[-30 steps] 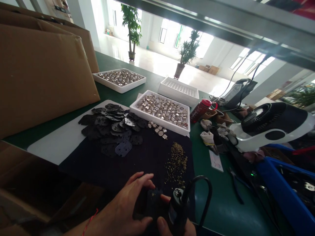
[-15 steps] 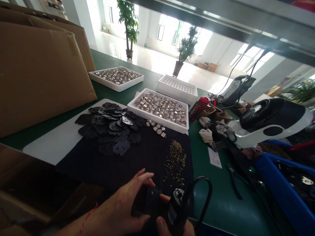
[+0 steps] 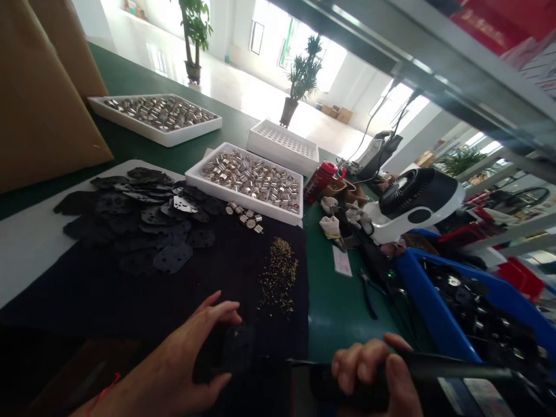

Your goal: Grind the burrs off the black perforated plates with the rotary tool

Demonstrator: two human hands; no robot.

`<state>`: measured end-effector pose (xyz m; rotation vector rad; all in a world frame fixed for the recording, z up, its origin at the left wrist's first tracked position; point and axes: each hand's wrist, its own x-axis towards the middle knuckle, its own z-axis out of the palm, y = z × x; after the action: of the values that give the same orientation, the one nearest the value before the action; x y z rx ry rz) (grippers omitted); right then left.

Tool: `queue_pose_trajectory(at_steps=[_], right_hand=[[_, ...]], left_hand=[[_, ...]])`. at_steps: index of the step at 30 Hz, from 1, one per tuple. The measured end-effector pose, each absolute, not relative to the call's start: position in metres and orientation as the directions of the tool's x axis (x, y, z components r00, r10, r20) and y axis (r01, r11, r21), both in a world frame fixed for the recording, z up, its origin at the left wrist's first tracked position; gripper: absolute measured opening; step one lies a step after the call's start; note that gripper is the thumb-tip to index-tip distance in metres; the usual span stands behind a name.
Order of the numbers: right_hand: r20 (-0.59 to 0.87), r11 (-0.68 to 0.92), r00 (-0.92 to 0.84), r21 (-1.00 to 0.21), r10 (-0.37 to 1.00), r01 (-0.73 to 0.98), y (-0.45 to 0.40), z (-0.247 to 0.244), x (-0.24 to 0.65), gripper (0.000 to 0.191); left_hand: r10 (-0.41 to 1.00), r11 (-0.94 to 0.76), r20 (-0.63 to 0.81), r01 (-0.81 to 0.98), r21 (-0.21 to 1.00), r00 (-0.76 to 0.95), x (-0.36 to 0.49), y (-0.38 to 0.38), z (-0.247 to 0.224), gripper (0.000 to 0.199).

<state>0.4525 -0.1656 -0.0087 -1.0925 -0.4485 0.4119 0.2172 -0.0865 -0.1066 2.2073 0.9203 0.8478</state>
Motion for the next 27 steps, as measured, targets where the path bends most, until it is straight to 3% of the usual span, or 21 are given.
queue_pose_trajectory(at_steps=[4, 7, 17, 27], right_hand=[[0.199, 0.487, 0.919, -0.874, 0.34, 0.009, -0.143, -0.002, 0.454, 0.021], [0.208, 0.489, 0.939, -0.871, 0.274, 0.05, -0.13, -0.005, 0.447, 0.023], [0.23, 0.489, 0.943, -0.868, 0.242, 0.086, -0.117, -0.014, 0.44, 0.027], [0.194, 0.467, 0.964, -0.88, 0.183, 0.089, -0.115, -0.012, 0.438, 0.029]], left_hand=[[0.735, -0.611, 0.338, 0.359, 0.705, 0.588, 0.216, -0.083, -0.103, 0.092], [0.722, -0.622, 0.344, 0.347, 0.702, 0.6, 0.215, -0.081, -0.102, 0.092], [0.739, -0.649, 0.417, 0.392, 0.653, 0.529, 0.217, -0.082, -0.105, 0.082], [0.747, -0.613, 0.35, 0.381, 0.693, 0.565, 0.214, -0.083, -0.109, 0.092]])
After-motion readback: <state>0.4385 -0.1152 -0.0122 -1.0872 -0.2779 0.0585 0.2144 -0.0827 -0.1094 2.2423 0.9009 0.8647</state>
